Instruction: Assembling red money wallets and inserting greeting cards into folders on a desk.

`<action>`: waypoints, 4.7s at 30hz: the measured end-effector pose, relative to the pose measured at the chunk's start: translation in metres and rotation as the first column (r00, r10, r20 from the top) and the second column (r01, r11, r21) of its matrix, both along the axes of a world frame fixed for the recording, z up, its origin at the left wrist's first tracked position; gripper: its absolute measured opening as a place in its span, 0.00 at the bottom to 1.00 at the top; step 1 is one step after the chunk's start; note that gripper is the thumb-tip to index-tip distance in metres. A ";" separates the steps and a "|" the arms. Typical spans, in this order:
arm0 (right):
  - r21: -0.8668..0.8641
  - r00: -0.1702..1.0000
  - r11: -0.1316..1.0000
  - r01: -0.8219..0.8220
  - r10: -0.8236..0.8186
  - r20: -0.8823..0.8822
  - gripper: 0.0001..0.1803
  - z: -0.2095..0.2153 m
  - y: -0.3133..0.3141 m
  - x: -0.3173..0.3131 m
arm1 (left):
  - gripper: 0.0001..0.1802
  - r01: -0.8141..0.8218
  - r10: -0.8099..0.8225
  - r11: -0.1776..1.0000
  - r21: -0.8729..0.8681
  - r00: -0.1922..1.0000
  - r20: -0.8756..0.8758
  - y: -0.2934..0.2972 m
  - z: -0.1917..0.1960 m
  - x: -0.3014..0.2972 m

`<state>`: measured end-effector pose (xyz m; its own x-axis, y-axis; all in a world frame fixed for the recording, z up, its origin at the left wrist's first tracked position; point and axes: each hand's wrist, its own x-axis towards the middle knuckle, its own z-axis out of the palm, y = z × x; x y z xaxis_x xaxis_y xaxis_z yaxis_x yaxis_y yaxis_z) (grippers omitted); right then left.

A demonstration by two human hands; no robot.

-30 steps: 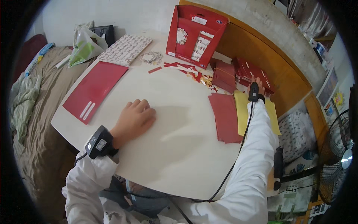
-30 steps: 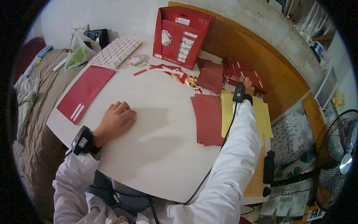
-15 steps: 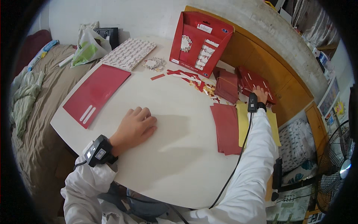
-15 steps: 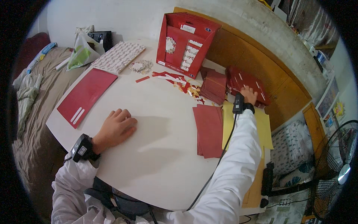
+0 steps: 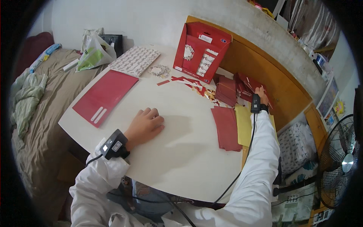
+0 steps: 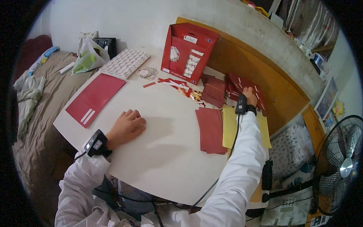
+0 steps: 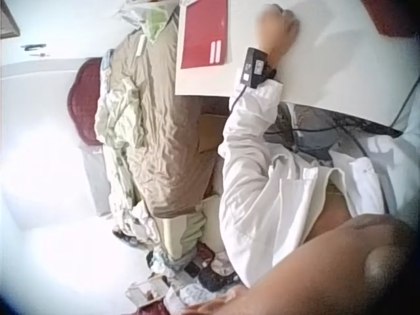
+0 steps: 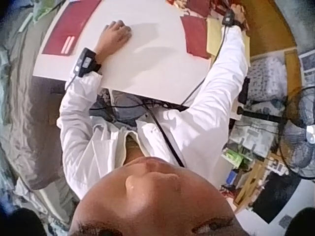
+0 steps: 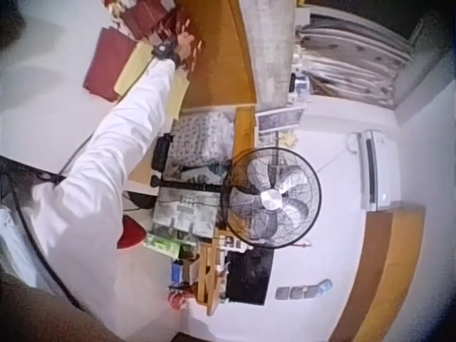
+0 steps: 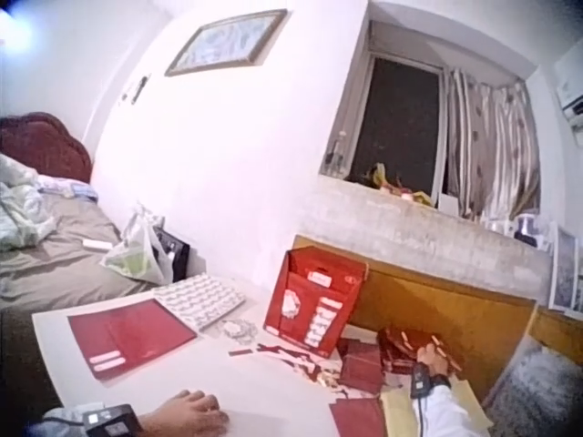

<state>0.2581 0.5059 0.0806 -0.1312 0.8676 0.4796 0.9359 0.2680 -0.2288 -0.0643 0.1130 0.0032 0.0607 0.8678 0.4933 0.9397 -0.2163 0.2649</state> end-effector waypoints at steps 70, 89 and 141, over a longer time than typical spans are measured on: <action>-0.373 0.311 0.316 -0.873 0.947 0.077 0.21 -0.047 -0.374 -0.074 | 0.28 0.349 -0.431 0.847 -0.402 0.892 -0.133 -0.113 0.030 0.014; -0.138 0.166 0.220 -0.966 0.932 0.323 0.13 -0.055 -0.366 -0.070 | 0.22 0.354 -0.389 0.919 -0.174 0.886 -0.251 -0.137 0.027 -0.037; 0.110 0.270 0.248 -0.963 0.905 0.328 0.19 -0.069 -0.372 -0.067 | 0.26 0.341 -0.337 0.938 -0.066 0.847 -0.412 -0.108 0.030 0.046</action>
<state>0.1908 0.1337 0.0120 -0.8621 -0.0694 0.5020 -0.0090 0.9925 0.1217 -0.0185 0.0045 0.0328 0.5488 0.7514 0.3665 0.8301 -0.5418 -0.1320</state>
